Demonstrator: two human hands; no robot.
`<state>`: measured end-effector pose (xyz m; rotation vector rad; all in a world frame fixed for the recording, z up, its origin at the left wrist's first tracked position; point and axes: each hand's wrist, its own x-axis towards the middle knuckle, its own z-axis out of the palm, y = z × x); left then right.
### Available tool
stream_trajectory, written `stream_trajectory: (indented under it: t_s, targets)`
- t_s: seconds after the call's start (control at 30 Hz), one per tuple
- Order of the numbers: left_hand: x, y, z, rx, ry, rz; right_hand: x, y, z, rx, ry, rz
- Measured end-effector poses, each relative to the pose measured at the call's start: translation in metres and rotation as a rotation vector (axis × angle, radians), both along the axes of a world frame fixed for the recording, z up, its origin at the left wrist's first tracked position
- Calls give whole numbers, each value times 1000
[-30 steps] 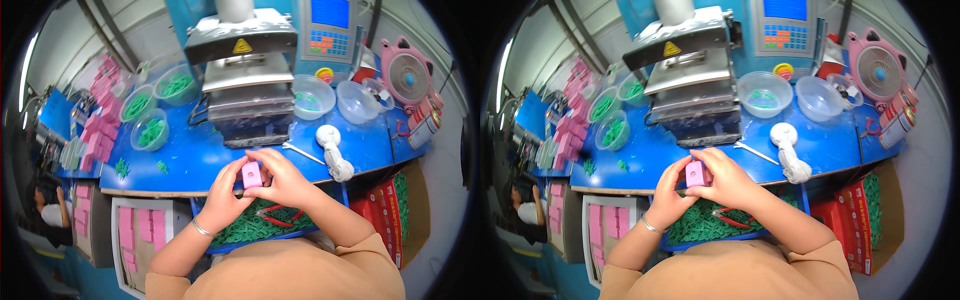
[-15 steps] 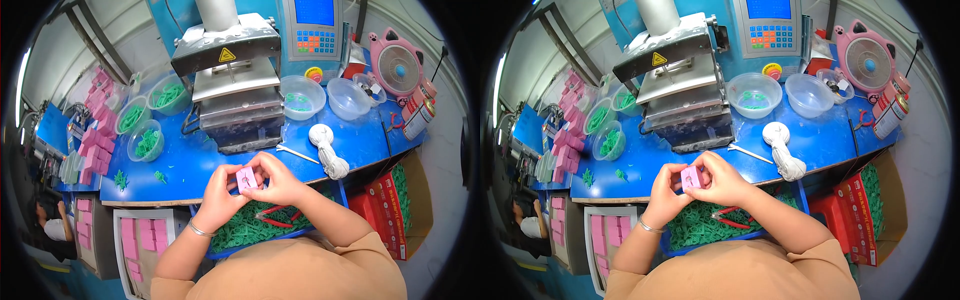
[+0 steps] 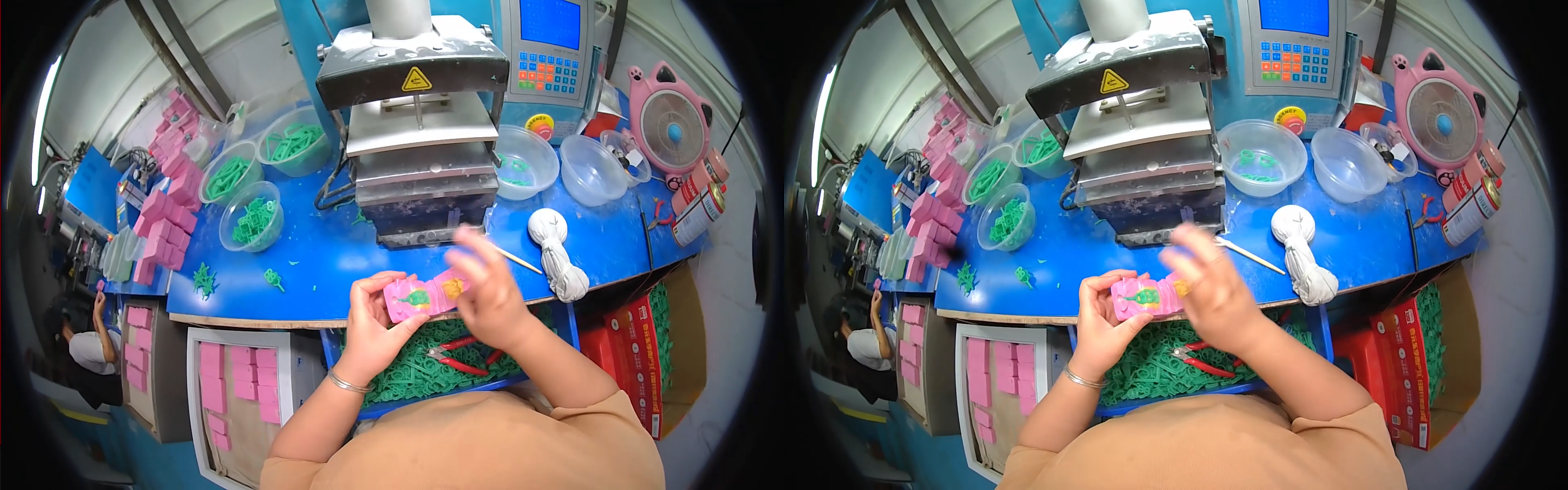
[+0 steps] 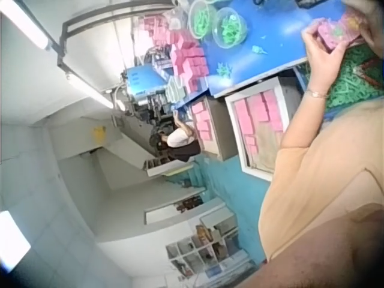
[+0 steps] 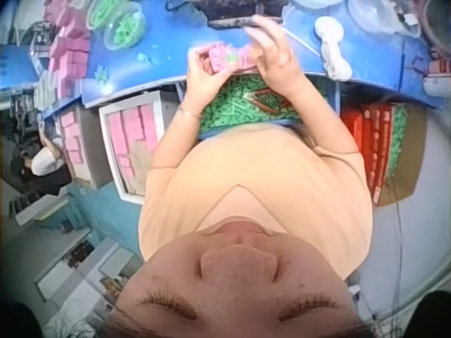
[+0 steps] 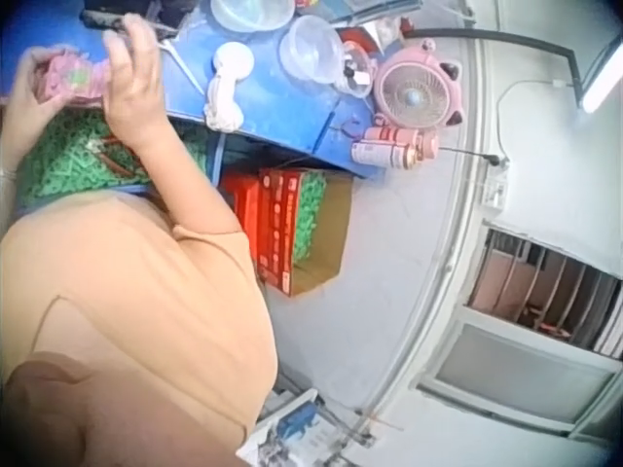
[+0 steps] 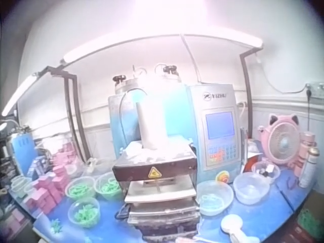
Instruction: The recorder assembles small green plastic components into silicone molds and uses a wax injection machine to fill them.
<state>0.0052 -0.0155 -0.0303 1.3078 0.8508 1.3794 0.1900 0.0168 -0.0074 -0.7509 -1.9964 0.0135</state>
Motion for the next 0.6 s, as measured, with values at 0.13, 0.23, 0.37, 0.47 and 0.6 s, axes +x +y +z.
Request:
stream_trajectory:
  t_s: [0.13, 0.23, 0.37, 0.47, 0.6]
  targets:
    - [-1, 0, -2, 47, 226, 82, -3, 0, 1, -153, -83, 138]
    - [-2, -3, 3, -37, 284, 76, 5, 4, 25, -351, -204, 144]
    - [-2, -6, 5, -42, 211, 26, -2, 0, 31, -417, -293, 116]
    - [-5, -4, 5, -29, 196, -11, -11, 0, 26, -368, -325, 75]
    - [-9, -4, 28, -8, 420, -26, -21, -2, 23, -386, -348, -23]
